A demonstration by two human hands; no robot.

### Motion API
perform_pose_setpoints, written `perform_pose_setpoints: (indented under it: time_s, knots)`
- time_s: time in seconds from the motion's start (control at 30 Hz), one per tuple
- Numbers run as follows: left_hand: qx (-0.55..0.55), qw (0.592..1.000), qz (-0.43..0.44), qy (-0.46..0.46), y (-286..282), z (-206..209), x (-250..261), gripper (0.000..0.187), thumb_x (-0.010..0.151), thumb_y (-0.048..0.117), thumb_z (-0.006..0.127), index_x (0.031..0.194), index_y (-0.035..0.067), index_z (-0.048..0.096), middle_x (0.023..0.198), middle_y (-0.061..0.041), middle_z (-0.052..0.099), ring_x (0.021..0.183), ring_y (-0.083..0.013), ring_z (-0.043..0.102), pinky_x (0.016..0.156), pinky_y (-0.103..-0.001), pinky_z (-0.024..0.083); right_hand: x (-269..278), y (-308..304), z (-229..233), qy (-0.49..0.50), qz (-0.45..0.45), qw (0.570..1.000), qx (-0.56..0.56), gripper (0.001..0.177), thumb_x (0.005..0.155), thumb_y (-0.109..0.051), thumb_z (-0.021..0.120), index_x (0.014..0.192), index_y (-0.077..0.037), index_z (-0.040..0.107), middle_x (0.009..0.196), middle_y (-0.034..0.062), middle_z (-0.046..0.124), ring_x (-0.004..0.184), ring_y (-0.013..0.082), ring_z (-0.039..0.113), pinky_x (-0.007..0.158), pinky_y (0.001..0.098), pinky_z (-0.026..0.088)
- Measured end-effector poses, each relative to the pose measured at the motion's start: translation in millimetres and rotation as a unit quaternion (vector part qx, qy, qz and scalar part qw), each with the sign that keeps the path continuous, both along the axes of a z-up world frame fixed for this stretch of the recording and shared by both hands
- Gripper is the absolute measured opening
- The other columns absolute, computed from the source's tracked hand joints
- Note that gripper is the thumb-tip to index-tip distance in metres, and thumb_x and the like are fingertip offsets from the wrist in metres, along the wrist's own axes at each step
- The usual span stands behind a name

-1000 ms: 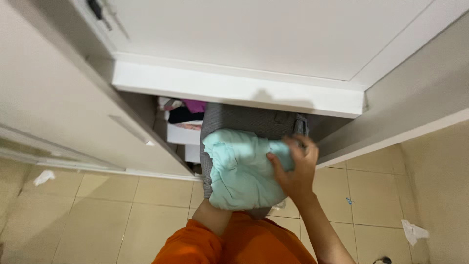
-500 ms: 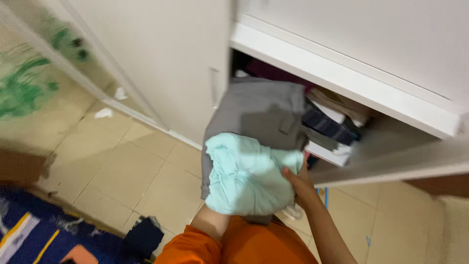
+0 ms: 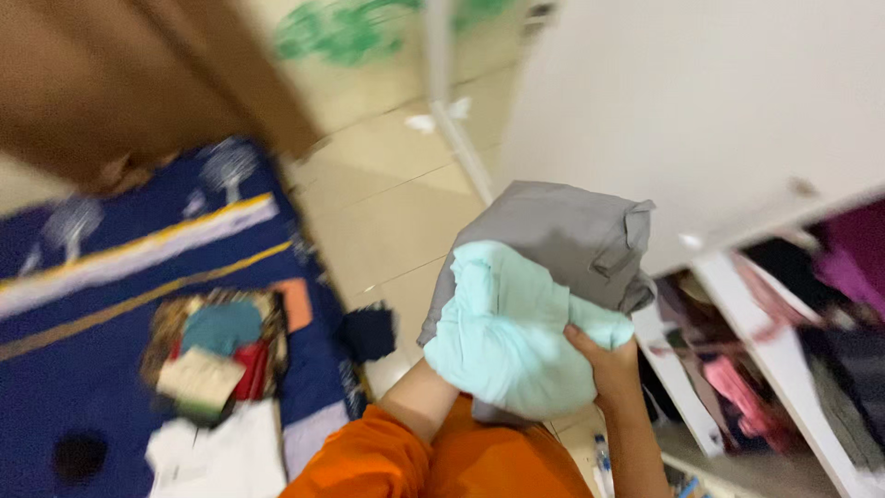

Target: The person opens a wardrobe and takes out glasses, a laptop bag, a small pouch, and folded clothes from the shelves, placing each item onto the bed.

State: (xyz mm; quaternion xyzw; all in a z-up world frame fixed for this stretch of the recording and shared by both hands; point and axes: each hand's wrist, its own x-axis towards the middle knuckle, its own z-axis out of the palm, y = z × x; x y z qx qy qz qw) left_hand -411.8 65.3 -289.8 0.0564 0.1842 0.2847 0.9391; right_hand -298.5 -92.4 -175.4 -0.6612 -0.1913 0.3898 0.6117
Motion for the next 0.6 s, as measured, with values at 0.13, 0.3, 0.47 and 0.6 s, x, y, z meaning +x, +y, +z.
perform_pose_setpoints:
  time_s: [0.13,0.3,0.47,0.6]
  knots:
    - [0.002,0.992,0.122,-0.029,42.6,-6.9,-102.4,0.054,0.094,0.051,0.061,0.111,0.000,0.067,0.100,-0.016,0.072,0.092,-0.0298,0.070,0.086,-0.043,0.058,-48.2,83.3,-14.6,0.046,0.187,0.980,0.055,0.029,0.082,-0.001,0.072,0.112,0.003,0.073,0.101,0.0101,0.076,0.086,0.0188,0.072,0.075,0.0311,0.058]
    - [0.011,0.952,0.297,-0.069,79.1,-20.4,-230.9,0.055,0.093,0.051,0.063,0.111,-0.001,0.068,0.101,-0.017,0.073,0.093,-0.0304,0.071,0.087,-0.043,0.058,-114.5,187.5,-47.1,0.037,0.345,0.938,-0.011,0.028,0.084,0.000,0.074,0.110,0.007,0.071,0.102,0.0140,0.075,0.088,0.0217,0.071,0.076,0.0342,0.058]
    - [-0.013,0.904,0.424,-0.063,105.3,-79.1,-333.3,0.056,0.093,0.051,0.065,0.112,-0.001,0.068,0.102,-0.018,0.074,0.094,-0.0310,0.072,0.088,-0.043,0.059,-185.0,285.6,-63.9,-0.031,0.446,0.893,-0.046,0.044,0.079,-0.001,0.079,0.116,-0.002,0.055,0.101,0.0067,0.071,0.092,0.0174,0.070,0.079,0.0332,0.059]
    - [-0.069,0.894,0.443,0.024,134.7,-151.3,-383.0,0.037,0.097,0.033,0.066,0.111,-0.002,0.069,0.105,-0.017,0.074,0.097,-0.0309,0.072,0.092,-0.043,0.058,-241.2,365.5,-86.8,-0.054,0.543,0.836,-0.049,0.049,0.076,-0.001,0.081,0.118,-0.005,0.056,0.101,0.0070,0.071,0.092,0.0179,0.070,0.080,0.0327,0.058]
